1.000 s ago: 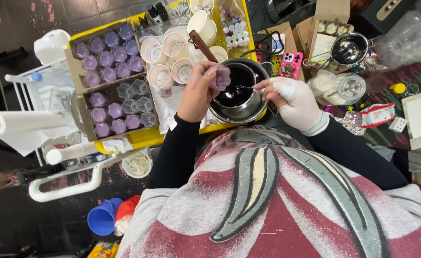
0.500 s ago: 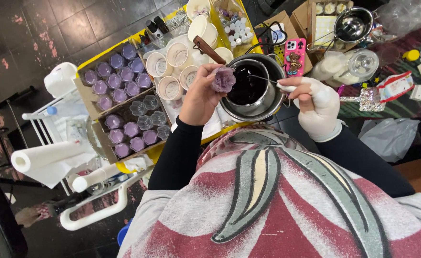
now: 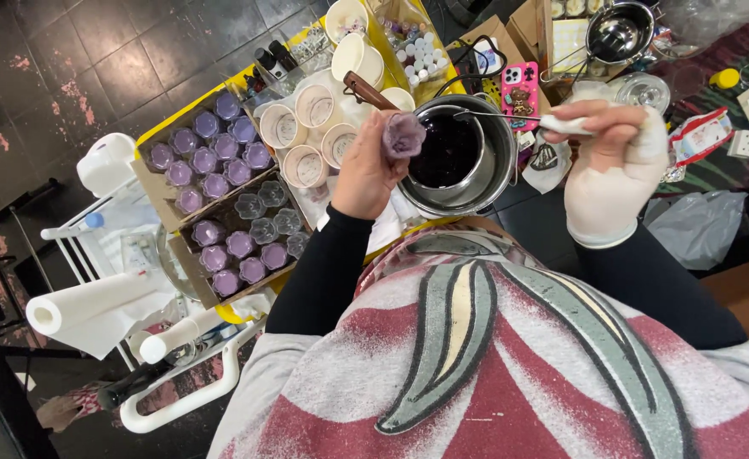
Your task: Cleaning and refining a small flower-shaped purple wax piece using a scraper tool over a melting pot.
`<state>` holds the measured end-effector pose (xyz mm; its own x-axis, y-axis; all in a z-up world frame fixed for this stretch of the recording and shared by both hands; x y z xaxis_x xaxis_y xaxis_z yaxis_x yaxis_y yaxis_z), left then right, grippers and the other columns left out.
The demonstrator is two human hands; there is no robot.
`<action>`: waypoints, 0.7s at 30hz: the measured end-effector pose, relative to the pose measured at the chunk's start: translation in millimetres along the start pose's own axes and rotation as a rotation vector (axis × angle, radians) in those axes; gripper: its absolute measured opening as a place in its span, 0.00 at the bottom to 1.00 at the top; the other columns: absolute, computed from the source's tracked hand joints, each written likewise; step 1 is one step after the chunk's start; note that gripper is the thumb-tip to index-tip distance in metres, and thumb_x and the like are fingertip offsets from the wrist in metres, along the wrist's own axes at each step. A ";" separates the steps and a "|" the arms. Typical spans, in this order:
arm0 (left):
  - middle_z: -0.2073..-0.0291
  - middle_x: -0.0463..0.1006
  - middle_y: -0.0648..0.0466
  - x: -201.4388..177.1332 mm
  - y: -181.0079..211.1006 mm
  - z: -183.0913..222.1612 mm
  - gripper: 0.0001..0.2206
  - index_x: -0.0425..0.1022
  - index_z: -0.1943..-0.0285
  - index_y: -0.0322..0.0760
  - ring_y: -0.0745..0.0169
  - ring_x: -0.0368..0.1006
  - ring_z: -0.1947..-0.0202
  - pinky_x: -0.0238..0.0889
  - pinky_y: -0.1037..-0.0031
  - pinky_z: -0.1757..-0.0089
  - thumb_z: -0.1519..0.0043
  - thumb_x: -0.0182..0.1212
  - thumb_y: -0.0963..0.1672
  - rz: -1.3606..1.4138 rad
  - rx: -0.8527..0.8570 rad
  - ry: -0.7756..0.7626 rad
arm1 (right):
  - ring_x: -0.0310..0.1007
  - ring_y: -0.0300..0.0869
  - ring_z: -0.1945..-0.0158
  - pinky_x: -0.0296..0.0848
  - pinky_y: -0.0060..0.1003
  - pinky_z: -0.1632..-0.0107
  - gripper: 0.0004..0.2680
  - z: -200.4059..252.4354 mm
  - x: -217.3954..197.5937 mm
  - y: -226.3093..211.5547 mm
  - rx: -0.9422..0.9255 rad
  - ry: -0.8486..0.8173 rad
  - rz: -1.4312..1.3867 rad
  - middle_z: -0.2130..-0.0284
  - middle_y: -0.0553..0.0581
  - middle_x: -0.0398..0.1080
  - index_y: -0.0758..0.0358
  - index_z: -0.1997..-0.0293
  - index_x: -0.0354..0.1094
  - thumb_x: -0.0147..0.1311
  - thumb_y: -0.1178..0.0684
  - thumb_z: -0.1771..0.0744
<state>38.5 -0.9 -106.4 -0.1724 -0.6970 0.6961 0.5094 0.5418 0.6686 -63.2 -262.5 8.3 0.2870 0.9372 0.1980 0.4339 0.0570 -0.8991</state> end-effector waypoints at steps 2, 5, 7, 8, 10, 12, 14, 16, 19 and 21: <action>0.64 0.77 0.55 3.2 -2.2 -4.3 0.19 0.72 0.45 0.38 0.70 0.66 0.74 0.55 0.78 0.74 0.24 0.46 0.54 0.043 -0.024 0.053 | 0.76 0.46 0.58 0.78 0.37 0.53 0.13 -9.1 13.0 -19.9 -0.083 -0.005 0.000 0.57 0.65 0.73 0.66 0.50 0.58 0.42 0.43 0.23; 0.70 0.77 0.54 17.9 -1.4 -6.0 0.19 0.72 0.52 0.40 0.67 0.65 0.80 0.51 0.77 0.80 0.28 0.48 0.56 0.125 -0.128 0.160 | 0.77 0.48 0.61 0.77 0.36 0.58 0.13 -17.1 28.2 -40.0 -0.266 -0.001 0.006 0.61 0.64 0.75 0.64 0.55 0.58 0.40 0.42 0.25; 0.69 0.78 0.53 25.0 -4.1 -2.5 0.18 0.71 0.53 0.41 0.65 0.66 0.79 0.50 0.76 0.79 0.29 0.48 0.55 0.166 -0.212 0.222 | 0.78 0.49 0.62 0.75 0.35 0.61 0.13 -22.2 30.7 -57.0 -0.357 0.011 0.012 0.63 0.64 0.76 0.63 0.59 0.60 0.41 0.43 0.26; 0.66 0.78 0.51 28.5 -6.9 -1.6 0.19 0.71 0.50 0.37 0.65 0.68 0.74 0.52 0.76 0.76 0.27 0.47 0.54 0.213 -0.244 0.195 | 0.77 0.53 0.62 0.76 0.40 0.59 0.11 -26.0 42.4 -66.3 -0.342 -0.245 0.146 0.62 0.67 0.74 0.63 0.60 0.59 0.44 0.46 0.27; 0.62 0.78 0.50 36.4 -8.2 1.8 0.20 0.71 0.48 0.33 0.65 0.71 0.70 0.55 0.76 0.72 0.24 0.47 0.53 0.260 -0.272 0.169 | 0.76 0.56 0.62 0.76 0.44 0.57 0.09 -23.1 50.7 -64.6 -0.325 -0.502 0.278 0.60 0.70 0.72 0.63 0.61 0.59 0.48 0.50 0.27; 0.65 0.78 0.51 53.2 -2.2 6.3 0.19 0.74 0.51 0.39 0.70 0.62 0.80 0.46 0.81 0.80 0.29 0.47 0.54 0.225 -0.229 -0.019 | 0.80 0.52 0.58 0.79 0.40 0.58 0.07 -12.4 48.6 -50.8 -0.434 -0.540 0.313 0.56 0.64 0.76 0.60 0.58 0.62 0.49 0.48 0.29; 0.66 0.78 0.50 53.9 -3.3 7.9 0.20 0.73 0.52 0.38 0.70 0.61 0.82 0.46 0.81 0.81 0.29 0.47 0.55 0.289 -0.268 -0.030 | 0.80 0.52 0.58 0.79 0.43 0.58 0.05 -12.6 50.9 -52.5 -0.471 -0.576 0.341 0.55 0.63 0.76 0.60 0.58 0.62 0.50 0.52 0.30; 0.66 0.78 0.49 52.2 -6.9 10.4 0.21 0.73 0.53 0.37 0.70 0.60 0.83 0.45 0.81 0.81 0.29 0.47 0.56 0.355 -0.307 -0.042 | 0.79 0.52 0.59 0.78 0.46 0.57 0.02 -12.7 51.1 -53.2 -0.508 -0.613 0.369 0.55 0.63 0.76 0.60 0.59 0.62 0.51 0.56 0.31; 0.68 0.77 0.48 52.5 -10.9 12.7 0.20 0.74 0.54 0.37 0.69 0.58 0.85 0.44 0.81 0.81 0.28 0.47 0.55 0.374 -0.363 -0.135 | 0.78 0.54 0.57 0.78 0.48 0.56 0.04 -10.9 55.8 -52.2 -0.575 -0.768 0.407 0.50 0.64 0.74 0.61 0.56 0.62 0.54 0.61 0.31; 0.70 0.77 0.50 52.9 -13.7 16.3 0.20 0.74 0.57 0.36 0.69 0.55 0.87 0.43 0.79 0.82 0.29 0.48 0.54 0.368 -0.420 -0.126 | 0.78 0.55 0.59 0.77 0.47 0.59 0.06 -8.8 60.6 -52.8 -0.574 -0.820 0.392 0.51 0.63 0.74 0.61 0.56 0.63 0.56 0.61 0.34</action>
Point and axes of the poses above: each hand's wrist, its own z-axis away from the middle knuckle, its own x-axis out of the palm, y = z × x, the point moved 5 cm from there along -z, towards the middle knuckle
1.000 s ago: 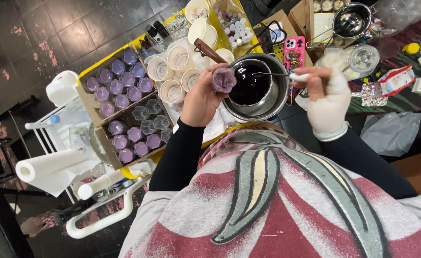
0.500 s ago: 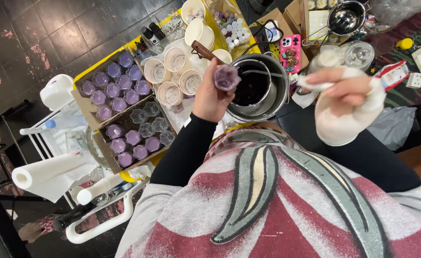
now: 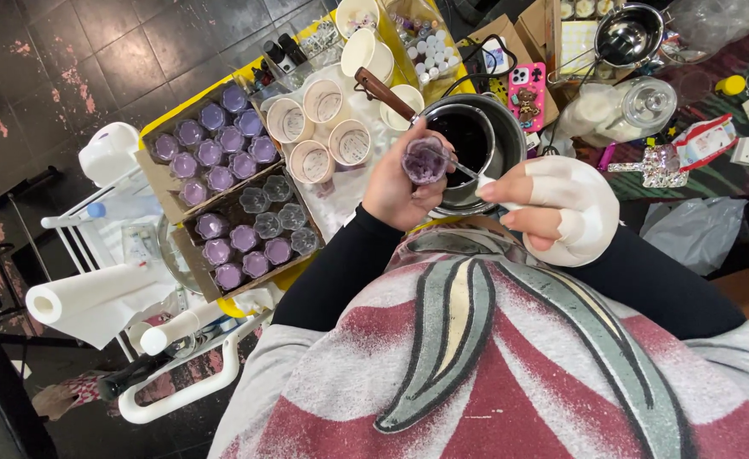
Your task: Cleaning and refining a small flower-shaped purple wax piece using a scraper tool over a melting pot.
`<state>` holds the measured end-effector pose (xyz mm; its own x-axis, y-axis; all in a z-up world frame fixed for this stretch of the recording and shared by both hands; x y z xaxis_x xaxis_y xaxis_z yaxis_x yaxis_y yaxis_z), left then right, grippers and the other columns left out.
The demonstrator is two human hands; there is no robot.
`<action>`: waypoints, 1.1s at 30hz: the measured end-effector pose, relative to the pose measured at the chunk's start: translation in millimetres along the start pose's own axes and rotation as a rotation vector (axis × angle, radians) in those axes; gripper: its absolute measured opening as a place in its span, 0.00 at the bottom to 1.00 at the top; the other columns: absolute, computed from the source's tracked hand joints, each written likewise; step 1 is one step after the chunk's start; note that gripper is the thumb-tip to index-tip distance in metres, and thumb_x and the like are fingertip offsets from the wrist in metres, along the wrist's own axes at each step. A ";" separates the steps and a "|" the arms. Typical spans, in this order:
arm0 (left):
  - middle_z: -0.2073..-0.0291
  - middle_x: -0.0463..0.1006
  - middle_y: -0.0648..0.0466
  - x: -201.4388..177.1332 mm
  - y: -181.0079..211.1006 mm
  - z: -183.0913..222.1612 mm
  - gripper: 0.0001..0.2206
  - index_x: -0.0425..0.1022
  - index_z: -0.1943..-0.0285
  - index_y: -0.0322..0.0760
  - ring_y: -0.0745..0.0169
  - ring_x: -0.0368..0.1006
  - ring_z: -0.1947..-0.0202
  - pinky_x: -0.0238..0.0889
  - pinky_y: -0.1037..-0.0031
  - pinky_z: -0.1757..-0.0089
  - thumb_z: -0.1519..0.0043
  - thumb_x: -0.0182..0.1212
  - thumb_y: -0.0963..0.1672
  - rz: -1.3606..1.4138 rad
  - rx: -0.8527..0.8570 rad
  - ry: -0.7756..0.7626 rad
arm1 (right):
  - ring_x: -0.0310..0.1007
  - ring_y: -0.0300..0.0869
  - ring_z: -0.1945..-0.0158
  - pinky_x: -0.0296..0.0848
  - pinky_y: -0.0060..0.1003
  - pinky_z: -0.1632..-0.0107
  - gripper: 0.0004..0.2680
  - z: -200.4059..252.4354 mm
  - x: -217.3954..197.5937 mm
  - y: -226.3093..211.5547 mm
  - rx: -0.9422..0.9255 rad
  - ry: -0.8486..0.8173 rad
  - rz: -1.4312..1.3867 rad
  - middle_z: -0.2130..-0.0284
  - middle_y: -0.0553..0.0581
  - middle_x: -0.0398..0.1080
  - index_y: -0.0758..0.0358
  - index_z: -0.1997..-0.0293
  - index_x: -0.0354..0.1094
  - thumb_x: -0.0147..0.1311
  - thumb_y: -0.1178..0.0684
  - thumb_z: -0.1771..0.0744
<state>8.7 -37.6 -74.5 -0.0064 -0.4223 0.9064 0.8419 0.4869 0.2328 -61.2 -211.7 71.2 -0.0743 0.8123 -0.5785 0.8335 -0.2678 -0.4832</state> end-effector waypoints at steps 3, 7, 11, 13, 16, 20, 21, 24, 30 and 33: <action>0.73 0.76 0.51 -4.4 -1.1 2.4 0.17 0.75 0.60 0.38 0.68 0.55 0.88 0.42 0.79 0.83 0.29 0.50 0.53 -0.030 -0.020 0.014 | 0.77 0.55 0.60 0.76 0.47 0.59 0.09 -12.5 -0.1 -7.6 -0.048 -0.043 -0.024 0.51 0.64 0.73 0.61 0.56 0.64 0.60 0.56 0.36; 0.75 0.76 0.51 -1.1 2.4 9.0 0.16 0.75 0.62 0.37 0.69 0.56 0.89 0.42 0.78 0.84 0.31 0.52 0.52 -0.109 0.020 0.073 | 0.77 0.55 0.59 0.76 0.48 0.55 0.09 -24.1 1.2 -9.5 -0.012 -0.048 -0.038 0.51 0.60 0.73 0.60 0.57 0.67 0.58 0.55 0.38; 0.75 0.75 0.53 -11.7 2.8 12.6 0.16 0.75 0.62 0.36 0.68 0.60 0.87 0.43 0.77 0.84 0.30 0.53 0.51 -0.214 0.046 0.189 | 0.78 0.52 0.57 0.75 0.44 0.53 0.06 -36.8 -0.9 -10.3 0.151 -0.053 -0.048 0.54 0.56 0.76 0.60 0.59 0.67 0.56 0.61 0.37; 0.76 0.74 0.54 -15.1 2.5 13.6 0.16 0.75 0.62 0.35 0.68 0.61 0.86 0.43 0.77 0.85 0.30 0.54 0.50 -0.236 0.047 0.213 | 0.79 0.50 0.58 0.74 0.42 0.55 0.06 -37.2 3.1 -11.1 0.245 -0.074 -0.076 0.56 0.57 0.77 0.61 0.61 0.67 0.56 0.62 0.38; 0.76 0.76 0.49 -17.8 2.5 17.0 0.18 0.75 0.62 0.36 0.67 0.60 0.88 0.43 0.77 0.85 0.30 0.51 0.52 -0.288 0.047 0.203 | 0.80 0.43 0.60 0.78 0.33 0.59 0.04 -27.2 9.2 -4.5 0.513 0.090 -0.154 0.59 0.59 0.78 0.65 0.61 0.68 0.48 0.66 0.33; 0.67 0.79 0.45 8.6 10.7 24.9 0.24 0.71 0.47 0.37 0.71 0.62 0.83 0.48 0.80 0.80 0.27 0.42 0.58 -0.218 0.155 -0.028 | 0.79 0.44 0.56 0.78 0.35 0.49 0.09 -20.1 5.9 -4.5 0.526 0.334 -0.233 0.58 0.64 0.76 0.71 0.60 0.64 0.41 0.61 0.23; 0.63 0.80 0.43 19.4 14.8 29.7 0.25 0.68 0.40 0.39 0.72 0.63 0.80 0.51 0.81 0.76 0.28 0.39 0.59 -0.222 0.207 -0.039 | 0.79 0.44 0.57 0.78 0.34 0.50 0.10 -16.9 4.7 -4.6 0.529 0.390 -0.214 0.58 0.65 0.76 0.71 0.58 0.63 0.39 0.59 0.22; 0.56 0.80 0.42 20.2 13.6 33.2 0.26 0.65 0.37 0.38 0.71 0.63 0.75 0.53 0.80 0.73 0.27 0.41 0.59 -0.303 0.301 -0.064 | 0.78 0.43 0.59 0.79 0.36 0.52 0.11 -10.1 8.3 -4.6 0.518 0.610 -0.341 0.56 0.65 0.75 0.69 0.59 0.61 0.37 0.56 0.23; 0.65 0.77 0.50 4.3 1.1 29.4 0.28 0.70 0.41 0.36 0.69 0.67 0.73 0.53 0.78 0.73 0.28 0.46 0.61 -0.305 0.432 -0.070 | 0.79 0.54 0.54 0.79 0.44 0.53 0.04 -10.3 -5.6 -13.6 0.181 0.081 -0.078 0.52 0.65 0.73 0.60 0.57 0.59 0.51 0.61 0.31; 0.64 0.75 0.54 -1.5 -0.6 25.8 0.26 0.72 0.46 0.34 0.68 0.69 0.71 0.55 0.79 0.73 0.28 0.48 0.59 -0.228 0.398 -0.017 | 0.78 0.55 0.59 0.77 0.48 0.57 0.09 -18.1 1.5 -21.6 -0.067 -0.040 0.023 0.51 0.64 0.73 0.61 0.56 0.64 0.57 0.63 0.36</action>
Point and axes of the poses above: each hand's wrist, its own z-axis away from the middle knuckle, its own x-axis out of the palm, y = z × x, the point moved 5 cm from there along -z, towards the middle knuckle
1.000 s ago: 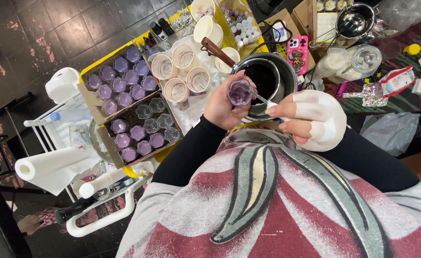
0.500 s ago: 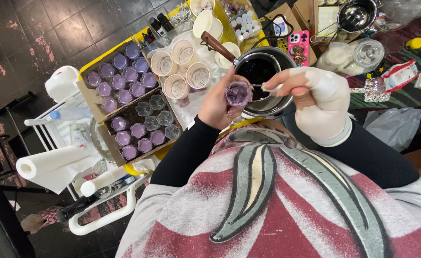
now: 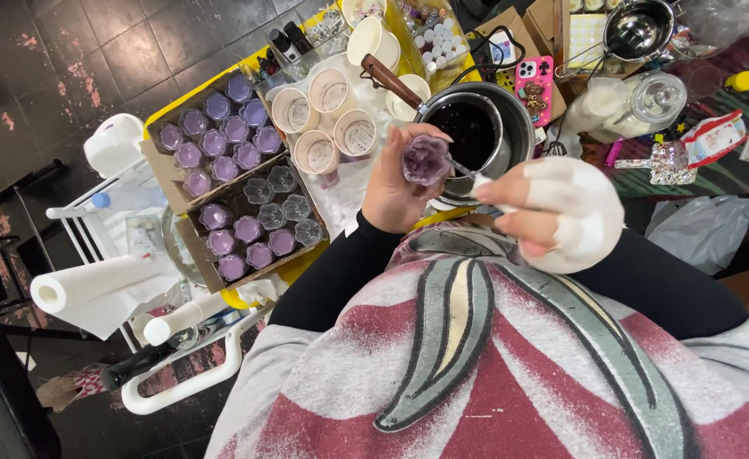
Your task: Cleaning and refining a small flower-shaped purple wax piece using a scraper tool over a melting pot.
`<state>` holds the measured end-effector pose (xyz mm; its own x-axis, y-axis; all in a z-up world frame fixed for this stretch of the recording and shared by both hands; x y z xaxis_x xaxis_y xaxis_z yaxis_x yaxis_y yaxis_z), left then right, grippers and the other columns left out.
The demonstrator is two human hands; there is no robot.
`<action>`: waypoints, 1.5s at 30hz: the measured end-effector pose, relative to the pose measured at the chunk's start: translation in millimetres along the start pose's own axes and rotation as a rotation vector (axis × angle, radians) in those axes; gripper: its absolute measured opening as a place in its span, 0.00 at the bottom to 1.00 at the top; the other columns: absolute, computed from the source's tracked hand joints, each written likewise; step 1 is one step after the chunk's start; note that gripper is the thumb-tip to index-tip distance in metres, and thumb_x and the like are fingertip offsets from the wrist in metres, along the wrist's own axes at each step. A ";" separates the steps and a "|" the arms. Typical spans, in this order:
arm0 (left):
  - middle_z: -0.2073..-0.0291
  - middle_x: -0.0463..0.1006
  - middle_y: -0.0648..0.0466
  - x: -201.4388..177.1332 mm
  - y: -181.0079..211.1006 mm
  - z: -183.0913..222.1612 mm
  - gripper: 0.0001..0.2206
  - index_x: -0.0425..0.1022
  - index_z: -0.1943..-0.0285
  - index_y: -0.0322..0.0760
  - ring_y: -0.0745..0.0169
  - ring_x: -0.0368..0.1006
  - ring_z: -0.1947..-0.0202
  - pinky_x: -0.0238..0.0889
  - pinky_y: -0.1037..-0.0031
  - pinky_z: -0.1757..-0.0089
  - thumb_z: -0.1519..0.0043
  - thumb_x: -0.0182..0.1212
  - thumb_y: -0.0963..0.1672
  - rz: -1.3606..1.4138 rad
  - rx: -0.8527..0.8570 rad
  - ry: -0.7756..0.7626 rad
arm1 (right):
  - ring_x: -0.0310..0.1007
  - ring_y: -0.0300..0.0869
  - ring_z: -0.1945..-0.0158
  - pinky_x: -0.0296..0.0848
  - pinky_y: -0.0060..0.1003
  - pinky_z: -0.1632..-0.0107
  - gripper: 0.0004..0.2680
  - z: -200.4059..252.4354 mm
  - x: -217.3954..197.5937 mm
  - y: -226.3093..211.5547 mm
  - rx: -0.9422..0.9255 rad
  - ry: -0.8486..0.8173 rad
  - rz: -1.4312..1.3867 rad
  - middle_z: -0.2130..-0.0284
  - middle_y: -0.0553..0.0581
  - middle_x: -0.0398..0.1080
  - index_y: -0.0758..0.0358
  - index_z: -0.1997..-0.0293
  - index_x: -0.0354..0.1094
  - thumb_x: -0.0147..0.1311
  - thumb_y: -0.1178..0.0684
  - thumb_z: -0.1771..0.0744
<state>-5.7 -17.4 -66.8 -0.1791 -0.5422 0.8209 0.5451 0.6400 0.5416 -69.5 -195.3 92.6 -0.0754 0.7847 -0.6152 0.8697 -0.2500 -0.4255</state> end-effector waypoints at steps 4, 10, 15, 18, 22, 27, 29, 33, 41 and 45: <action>0.64 0.76 0.52 6.2 10.3 2.1 0.21 0.74 0.50 0.34 0.68 0.71 0.68 0.58 0.78 0.72 0.29 0.51 0.56 -0.096 0.044 0.015 | 0.78 0.54 0.57 0.77 0.48 0.57 0.10 -13.6 -0.1 -6.9 0.098 -0.008 0.040 0.51 0.60 0.74 0.59 0.55 0.65 0.58 0.61 0.38; 0.69 0.77 0.50 4.8 11.4 4.2 0.19 0.77 0.58 0.29 0.64 0.73 0.71 0.64 0.75 0.69 0.31 0.56 0.51 -0.173 -0.019 0.022 | 0.79 0.43 0.63 0.75 0.34 0.58 0.03 -18.5 -2.3 3.5 0.409 0.180 -0.034 0.58 0.58 0.78 0.61 0.57 0.64 0.46 0.56 0.27; 0.71 0.78 0.51 1.0 5.6 5.5 0.17 0.77 0.60 0.32 0.65 0.72 0.76 0.58 0.75 0.77 0.33 0.58 0.51 -0.114 -0.137 0.128 | 0.78 0.39 0.59 0.75 0.29 0.52 0.13 -16.8 4.1 27.7 0.567 0.331 -0.339 0.61 0.60 0.76 0.68 0.58 0.63 0.42 0.50 0.20; 0.72 0.78 0.53 -0.1 6.0 6.7 0.16 0.77 0.61 0.33 0.67 0.71 0.78 0.52 0.77 0.81 0.33 0.58 0.51 -0.102 -0.168 0.160 | 0.74 0.38 0.60 0.74 0.29 0.51 0.15 -12.1 8.5 39.6 0.623 0.357 -0.440 0.61 0.61 0.75 0.70 0.57 0.64 0.43 0.48 0.20; 0.73 0.78 0.53 -6.3 -0.7 6.2 0.17 0.78 0.61 0.34 0.67 0.70 0.80 0.50 0.76 0.81 0.33 0.58 0.52 -0.081 -0.206 0.157 | 0.73 0.36 0.63 0.73 0.28 0.55 0.15 -22.4 8.3 47.0 0.648 0.318 -0.414 0.63 0.59 0.75 0.69 0.59 0.63 0.42 0.47 0.21; 0.75 0.76 0.54 -6.4 -0.3 5.9 0.18 0.78 0.62 0.32 0.67 0.65 0.83 0.49 0.75 0.81 0.32 0.57 0.52 -0.053 -0.204 0.143 | 0.73 0.35 0.63 0.72 0.27 0.58 0.15 -31.9 11.6 59.9 0.693 0.286 -0.495 0.64 0.58 0.74 0.69 0.58 0.63 0.43 0.47 0.22; 0.76 0.76 0.54 -5.4 -1.0 8.0 0.19 0.78 0.62 0.32 0.68 0.64 0.84 0.48 0.75 0.82 0.32 0.57 0.52 -0.048 -0.216 0.137 | 0.72 0.34 0.63 0.72 0.27 0.58 0.14 -34.0 13.2 62.7 0.708 0.275 -0.524 0.65 0.57 0.74 0.69 0.58 0.62 0.43 0.48 0.21; 0.77 0.76 0.54 -3.5 -1.0 8.1 0.19 0.78 0.62 0.32 0.70 0.62 0.87 0.47 0.78 0.84 0.32 0.56 0.52 -0.025 -0.237 0.111 | 0.72 0.34 0.64 0.71 0.27 0.59 0.13 -41.3 13.7 68.8 0.743 0.237 -0.551 0.65 0.56 0.73 0.68 0.58 0.62 0.43 0.50 0.21; 0.74 0.78 0.52 -15.1 -1.4 1.8 0.19 0.77 0.60 0.33 0.68 0.67 0.83 0.47 0.78 0.83 0.30 0.56 0.53 -0.014 -0.195 0.132 | 0.74 0.36 0.63 0.74 0.28 0.55 0.13 -37.7 17.2 61.2 0.677 0.244 -0.519 0.63 0.57 0.75 0.69 0.57 0.64 0.42 0.49 0.22; 0.73 0.78 0.53 -15.8 3.8 1.0 0.19 0.77 0.60 0.35 0.69 0.67 0.83 0.45 0.78 0.83 0.31 0.57 0.54 0.009 -0.177 0.169 | 0.79 0.42 0.59 0.76 0.31 0.52 0.12 -51.4 -5.1 32.0 0.441 0.213 -0.227 0.63 0.60 0.75 0.68 0.58 0.64 0.43 0.51 0.22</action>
Point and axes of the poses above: each hand's wrist, its own z-axis away from the middle knuckle, its own x-axis out of the palm, y = z × x, the point moved 5 cm from there along -z, towards the middle knuckle
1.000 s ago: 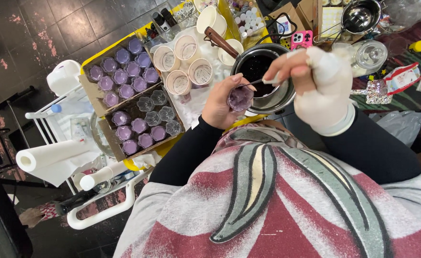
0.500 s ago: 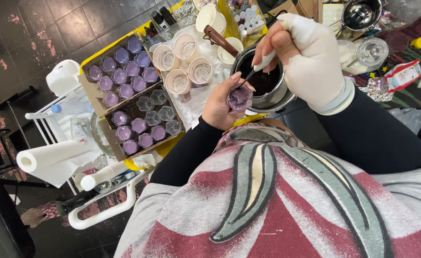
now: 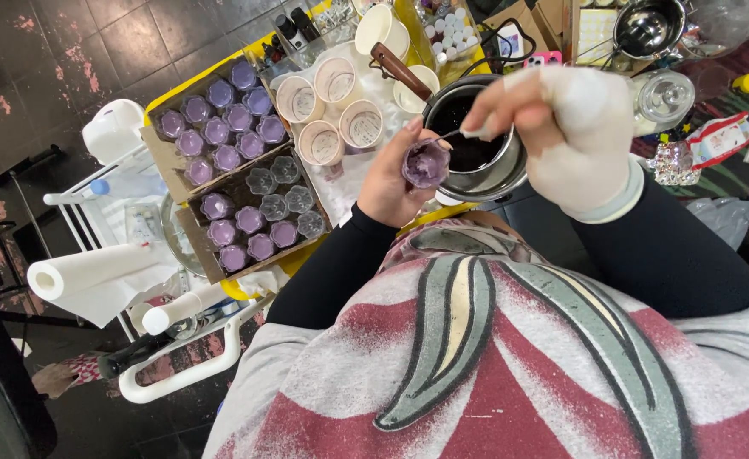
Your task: Cleaning and refining a small flower-shaped purple wax piece using a scraper tool over a melting pot.
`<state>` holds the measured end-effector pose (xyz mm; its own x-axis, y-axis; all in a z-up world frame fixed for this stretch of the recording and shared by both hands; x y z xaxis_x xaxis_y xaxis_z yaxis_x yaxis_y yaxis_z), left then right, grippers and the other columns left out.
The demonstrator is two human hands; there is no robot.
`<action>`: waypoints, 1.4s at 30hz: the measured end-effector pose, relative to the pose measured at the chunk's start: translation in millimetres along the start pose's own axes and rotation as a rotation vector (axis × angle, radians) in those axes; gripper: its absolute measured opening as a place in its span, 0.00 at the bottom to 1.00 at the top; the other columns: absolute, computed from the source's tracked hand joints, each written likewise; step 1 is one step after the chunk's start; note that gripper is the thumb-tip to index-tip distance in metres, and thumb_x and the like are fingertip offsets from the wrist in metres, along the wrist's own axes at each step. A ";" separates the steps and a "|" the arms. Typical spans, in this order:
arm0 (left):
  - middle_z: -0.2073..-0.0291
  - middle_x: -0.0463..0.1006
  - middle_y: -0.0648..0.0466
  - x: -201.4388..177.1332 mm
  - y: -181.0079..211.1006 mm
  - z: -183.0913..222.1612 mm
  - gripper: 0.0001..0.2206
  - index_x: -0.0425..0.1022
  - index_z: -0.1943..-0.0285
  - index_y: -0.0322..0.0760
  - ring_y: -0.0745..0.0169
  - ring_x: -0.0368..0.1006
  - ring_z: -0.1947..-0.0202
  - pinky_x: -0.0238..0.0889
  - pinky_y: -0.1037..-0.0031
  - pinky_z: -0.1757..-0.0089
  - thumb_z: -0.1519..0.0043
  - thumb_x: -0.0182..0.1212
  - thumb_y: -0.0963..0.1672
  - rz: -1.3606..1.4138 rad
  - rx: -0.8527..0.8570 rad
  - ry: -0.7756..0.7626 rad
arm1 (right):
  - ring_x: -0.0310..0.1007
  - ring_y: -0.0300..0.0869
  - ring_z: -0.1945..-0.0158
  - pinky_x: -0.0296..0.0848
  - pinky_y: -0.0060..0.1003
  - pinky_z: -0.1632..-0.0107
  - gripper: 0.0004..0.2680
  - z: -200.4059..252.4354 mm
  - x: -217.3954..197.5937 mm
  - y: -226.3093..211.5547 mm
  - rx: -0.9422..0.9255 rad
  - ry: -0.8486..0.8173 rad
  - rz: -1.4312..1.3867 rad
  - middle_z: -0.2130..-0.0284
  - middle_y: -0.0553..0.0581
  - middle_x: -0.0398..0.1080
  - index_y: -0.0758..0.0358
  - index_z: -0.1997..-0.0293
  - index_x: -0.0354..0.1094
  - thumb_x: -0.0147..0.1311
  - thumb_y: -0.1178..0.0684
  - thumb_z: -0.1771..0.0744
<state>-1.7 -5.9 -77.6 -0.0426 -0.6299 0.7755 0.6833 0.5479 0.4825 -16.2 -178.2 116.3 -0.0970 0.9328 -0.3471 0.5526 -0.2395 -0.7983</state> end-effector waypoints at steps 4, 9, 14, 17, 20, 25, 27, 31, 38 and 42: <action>0.73 0.77 0.54 11.3 10.8 0.2 0.19 0.77 0.60 0.35 0.70 0.66 0.81 0.43 0.77 0.83 0.32 0.55 0.54 -0.107 0.025 0.071 | 0.78 0.44 0.62 0.75 0.33 0.57 0.11 14.9 0.6 14.1 -0.070 -0.088 0.076 0.60 0.62 0.76 0.67 0.60 0.66 0.44 0.52 0.23; 0.76 0.71 0.60 5.4 14.7 -20.2 0.14 0.77 0.61 0.35 0.76 0.59 0.82 0.44 0.79 0.80 0.32 0.60 0.50 -0.341 0.138 0.089 | 0.77 0.43 0.58 0.76 0.32 0.50 0.15 41.0 -1.9 48.9 0.015 0.186 -0.154 0.60 0.64 0.73 0.68 0.55 0.61 0.41 0.44 0.21; 0.78 0.70 0.63 16.3 25.7 -26.6 0.15 0.81 0.61 0.32 0.78 0.59 0.81 0.48 0.81 0.77 0.32 0.62 0.49 -0.572 0.243 0.103 | 0.74 0.42 0.63 0.74 0.32 0.56 0.15 66.3 -2.1 96.4 0.210 0.413 -0.261 0.63 0.64 0.72 0.67 0.55 0.57 0.40 0.43 0.20; 0.76 0.73 0.64 26.8 32.3 -26.0 0.14 0.81 0.60 0.31 0.78 0.66 0.76 0.57 0.82 0.73 0.32 0.63 0.49 -0.767 0.347 0.109 | 0.72 0.40 0.67 0.73 0.32 0.60 0.14 74.5 -2.6 117.3 0.342 0.525 -0.367 0.65 0.63 0.72 0.66 0.55 0.57 0.38 0.45 0.20; 0.78 0.76 0.63 53.4 43.1 -17.7 0.14 0.80 0.62 0.32 0.76 0.72 0.77 0.64 0.80 0.72 0.35 0.64 0.49 -0.995 0.393 0.129 | 0.72 0.41 0.68 0.74 0.33 0.61 0.13 83.4 -3.8 137.7 0.437 0.587 -0.513 0.64 0.63 0.73 0.64 0.55 0.58 0.38 0.46 0.21; 0.78 0.75 0.56 76.1 53.3 -15.4 0.11 0.81 0.65 0.40 0.61 0.75 0.76 0.66 0.69 0.70 0.38 0.68 0.50 -1.547 0.725 0.122 | 0.75 0.43 0.65 0.78 0.37 0.57 0.10 97.8 -4.5 162.7 0.539 0.629 -0.660 0.61 0.63 0.73 0.61 0.52 0.58 0.39 0.47 0.22; 0.77 0.73 0.51 78.4 51.6 -16.7 0.12 0.79 0.67 0.40 0.50 0.73 0.75 0.66 0.61 0.71 0.40 0.69 0.50 -1.711 0.855 0.168 | 0.76 0.44 0.63 0.78 0.37 0.55 0.10 101.8 -2.9 166.5 0.530 0.605 -0.690 0.59 0.63 0.73 0.61 0.52 0.59 0.40 0.45 0.23; 0.77 0.72 0.51 75.1 48.5 -24.1 0.14 0.76 0.68 0.39 0.48 0.72 0.75 0.64 0.59 0.71 0.40 0.70 0.51 -1.815 0.847 0.144 | 0.76 0.43 0.64 0.77 0.35 0.57 0.11 106.6 -2.9 164.9 0.519 0.575 -0.681 0.57 0.64 0.74 0.62 0.51 0.59 0.42 0.45 0.23; 0.74 0.73 0.49 83.4 55.4 -21.5 0.14 0.76 0.65 0.38 0.47 0.73 0.72 0.66 0.59 0.68 0.40 0.70 0.51 -1.765 0.912 0.173 | 0.77 0.46 0.56 0.78 0.38 0.48 0.12 124.7 -7.2 124.7 0.313 0.466 -0.324 0.56 0.66 0.74 0.67 0.55 0.59 0.42 0.48 0.21; 0.73 0.77 0.51 80.5 64.1 -12.8 0.10 0.80 0.62 0.39 0.52 0.75 0.70 0.66 0.64 0.66 0.36 0.68 0.49 -1.558 0.865 0.156 | 0.75 0.44 0.66 0.70 0.36 0.64 0.04 131.0 -15.2 91.7 0.129 0.113 0.228 0.53 0.63 0.79 0.64 0.63 0.65 0.53 0.67 0.34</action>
<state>48.0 -28.5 10.6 -0.1139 -0.8093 -0.5763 -0.4568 -0.4724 0.7538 -72.4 -249.6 -16.1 0.1140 0.8733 -0.4736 0.4386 -0.4720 -0.7647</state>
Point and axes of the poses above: each hand's wrist, its own z-axis away from the middle knuckle, its own x-axis out of the palm, y = z × x, the point moved 5 cm from there along -z, towards the middle knuckle
